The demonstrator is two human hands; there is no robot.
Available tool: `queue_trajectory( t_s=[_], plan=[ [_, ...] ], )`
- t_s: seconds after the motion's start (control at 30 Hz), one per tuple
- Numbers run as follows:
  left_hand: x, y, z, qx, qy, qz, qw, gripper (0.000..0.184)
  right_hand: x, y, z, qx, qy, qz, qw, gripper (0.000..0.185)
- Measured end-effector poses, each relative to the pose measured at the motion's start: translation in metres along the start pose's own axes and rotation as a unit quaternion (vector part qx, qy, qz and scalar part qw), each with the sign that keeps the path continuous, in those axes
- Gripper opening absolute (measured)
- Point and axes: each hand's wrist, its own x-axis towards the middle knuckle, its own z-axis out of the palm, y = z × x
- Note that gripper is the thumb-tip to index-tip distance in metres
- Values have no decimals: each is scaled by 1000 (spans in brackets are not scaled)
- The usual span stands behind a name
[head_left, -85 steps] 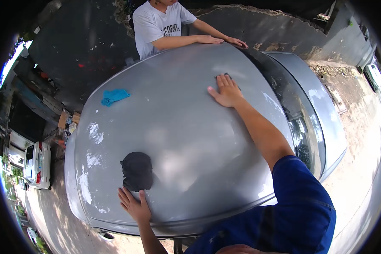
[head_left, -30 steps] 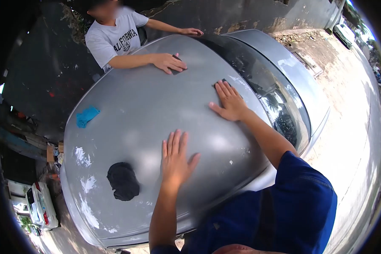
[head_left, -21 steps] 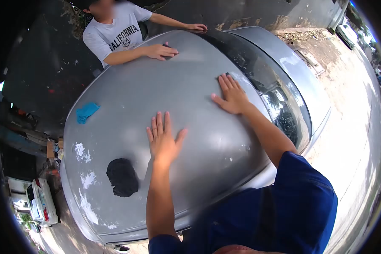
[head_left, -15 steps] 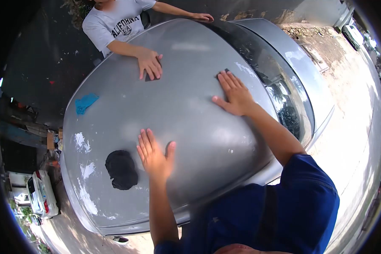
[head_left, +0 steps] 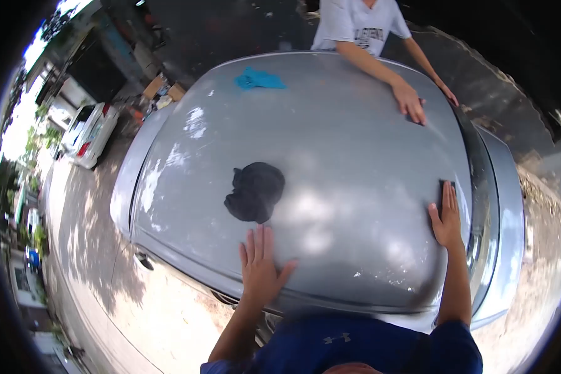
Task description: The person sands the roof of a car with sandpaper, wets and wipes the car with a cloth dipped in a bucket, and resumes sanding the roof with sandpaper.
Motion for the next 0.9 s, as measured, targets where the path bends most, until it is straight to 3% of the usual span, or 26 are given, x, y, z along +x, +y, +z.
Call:
queue_trajectory(
  t_s=[0.13, 0.3, 0.37, 0.47, 0.6, 0.67, 0.73, 0.77, 0.87, 0.9],
  plan=[
    [-1, -68, -14, 6, 46, -166, 985, 107, -33, -6, 25, -24, 13, -129, 991, 76],
    [37, -91, -14, 13, 70, -215, 974, 106, 17, -81, 15, -66, -84, -255, 961, 78],
    [51, -112, -19, -5, 75, -208, 975, 105, 89, -49, 51, -85, -35, -154, 984, 77],
    [57, -157, -18, -14, 100, -252, 963, 102, 123, -63, 81, -128, -32, -84, 988, 77],
    [51, -235, -23, -11, 147, -366, 919, 102, 31, -164, 63, -129, -73, -264, 953, 78],
    [42, -261, -13, -21, 163, -381, 910, 104, 49, -121, 50, -116, -43, -184, 975, 78],
    [40, -267, -13, -18, 175, -396, 901, 106, 109, 20, 69, -140, 39, -42, 988, 80],
    [44, -263, -11, -11, 178, -404, 897, 108, 126, 62, 54, -134, 11, 60, 989, 83],
    [57, -246, -15, 9, 170, -439, 882, 111, 138, 52, 76, -195, -11, 52, 979, 85],
    [60, -240, -18, 19, 162, -451, 877, 111, 118, -19, 85, -154, 6, 8, 988, 85]
  ],
)
